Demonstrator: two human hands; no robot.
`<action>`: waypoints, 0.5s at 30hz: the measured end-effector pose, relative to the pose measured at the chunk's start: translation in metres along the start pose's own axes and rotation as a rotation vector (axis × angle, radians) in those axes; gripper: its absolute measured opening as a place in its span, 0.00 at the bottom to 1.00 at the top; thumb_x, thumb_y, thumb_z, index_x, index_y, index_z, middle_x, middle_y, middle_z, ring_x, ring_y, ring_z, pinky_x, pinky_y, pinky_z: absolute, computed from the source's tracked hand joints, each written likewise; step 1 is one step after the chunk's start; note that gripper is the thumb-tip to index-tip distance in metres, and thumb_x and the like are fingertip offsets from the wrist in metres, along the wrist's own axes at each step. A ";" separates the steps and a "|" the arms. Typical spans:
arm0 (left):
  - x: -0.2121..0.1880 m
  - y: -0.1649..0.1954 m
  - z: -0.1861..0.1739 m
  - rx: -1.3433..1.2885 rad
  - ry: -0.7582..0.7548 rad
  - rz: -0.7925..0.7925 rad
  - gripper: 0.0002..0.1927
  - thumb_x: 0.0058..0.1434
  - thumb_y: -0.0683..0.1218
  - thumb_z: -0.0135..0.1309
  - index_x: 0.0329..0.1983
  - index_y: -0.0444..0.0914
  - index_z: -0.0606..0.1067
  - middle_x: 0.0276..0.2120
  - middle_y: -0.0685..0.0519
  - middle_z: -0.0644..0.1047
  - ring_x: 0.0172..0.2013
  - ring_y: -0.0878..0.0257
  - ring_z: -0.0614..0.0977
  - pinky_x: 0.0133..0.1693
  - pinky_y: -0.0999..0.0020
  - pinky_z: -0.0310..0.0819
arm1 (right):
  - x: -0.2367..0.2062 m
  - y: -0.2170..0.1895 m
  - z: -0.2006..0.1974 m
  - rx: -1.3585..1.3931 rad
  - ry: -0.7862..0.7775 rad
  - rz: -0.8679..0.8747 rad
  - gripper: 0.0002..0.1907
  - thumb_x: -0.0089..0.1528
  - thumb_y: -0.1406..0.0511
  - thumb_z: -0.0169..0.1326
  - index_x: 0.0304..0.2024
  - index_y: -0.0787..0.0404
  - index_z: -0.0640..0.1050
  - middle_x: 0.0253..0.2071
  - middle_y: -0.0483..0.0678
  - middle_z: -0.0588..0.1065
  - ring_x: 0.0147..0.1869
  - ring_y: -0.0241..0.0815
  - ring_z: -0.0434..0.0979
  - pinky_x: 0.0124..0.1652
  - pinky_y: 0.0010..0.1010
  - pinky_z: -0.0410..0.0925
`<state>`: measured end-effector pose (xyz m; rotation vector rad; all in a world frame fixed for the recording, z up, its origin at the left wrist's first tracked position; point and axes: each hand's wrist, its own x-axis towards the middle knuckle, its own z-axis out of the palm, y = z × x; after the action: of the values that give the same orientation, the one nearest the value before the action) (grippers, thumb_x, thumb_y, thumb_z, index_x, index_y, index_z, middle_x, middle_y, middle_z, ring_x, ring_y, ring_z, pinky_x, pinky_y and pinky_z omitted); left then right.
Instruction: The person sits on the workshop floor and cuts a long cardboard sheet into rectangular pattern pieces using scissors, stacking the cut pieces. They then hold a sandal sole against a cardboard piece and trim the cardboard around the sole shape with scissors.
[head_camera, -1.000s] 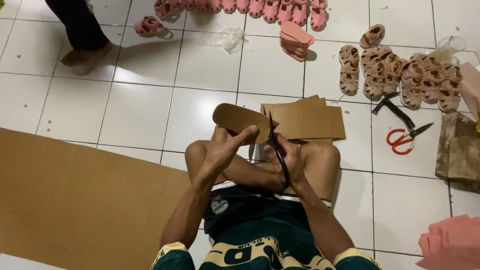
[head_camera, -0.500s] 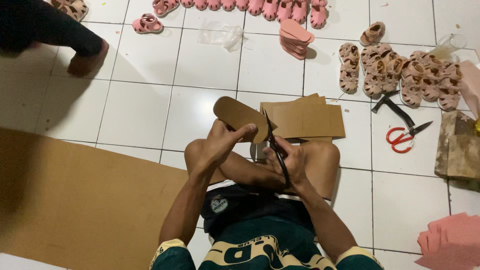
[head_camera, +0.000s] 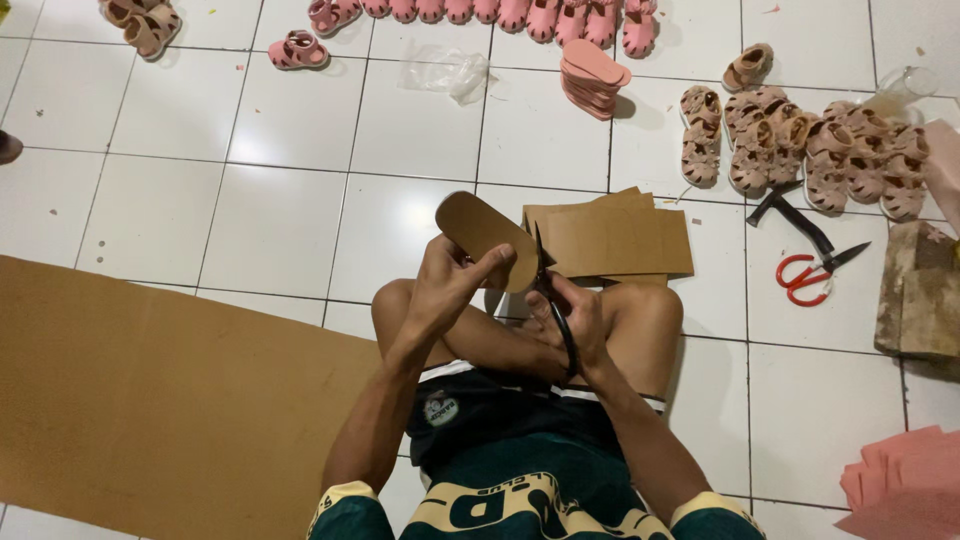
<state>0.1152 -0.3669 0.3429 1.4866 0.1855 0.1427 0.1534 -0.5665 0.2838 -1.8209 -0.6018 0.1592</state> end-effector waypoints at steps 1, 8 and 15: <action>0.000 0.001 -0.001 0.010 -0.001 -0.003 0.15 0.64 0.48 0.62 0.40 0.30 0.78 0.28 0.52 0.81 0.28 0.68 0.82 0.29 0.73 0.78 | -0.001 0.000 -0.001 -0.014 0.000 0.005 0.25 0.64 0.48 0.57 0.39 0.65 0.79 0.19 0.47 0.72 0.23 0.34 0.70 0.26 0.29 0.64; 0.006 0.008 -0.007 0.058 -0.060 -0.039 0.13 0.63 0.48 0.62 0.40 0.31 0.78 0.27 0.51 0.81 0.27 0.67 0.83 0.28 0.73 0.78 | -0.004 0.005 -0.007 -0.096 0.001 -0.061 0.26 0.65 0.46 0.56 0.34 0.65 0.79 0.19 0.44 0.71 0.21 0.33 0.68 0.23 0.28 0.60; 0.009 0.013 -0.010 0.053 -0.112 -0.048 0.13 0.63 0.47 0.62 0.39 0.31 0.78 0.25 0.51 0.79 0.26 0.67 0.81 0.27 0.72 0.76 | -0.005 0.001 -0.012 -0.116 -0.012 -0.080 0.26 0.65 0.47 0.56 0.41 0.65 0.82 0.18 0.44 0.72 0.18 0.31 0.67 0.21 0.27 0.58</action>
<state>0.1225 -0.3544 0.3552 1.5377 0.1353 0.0160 0.1548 -0.5794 0.2857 -1.9049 -0.7037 0.0831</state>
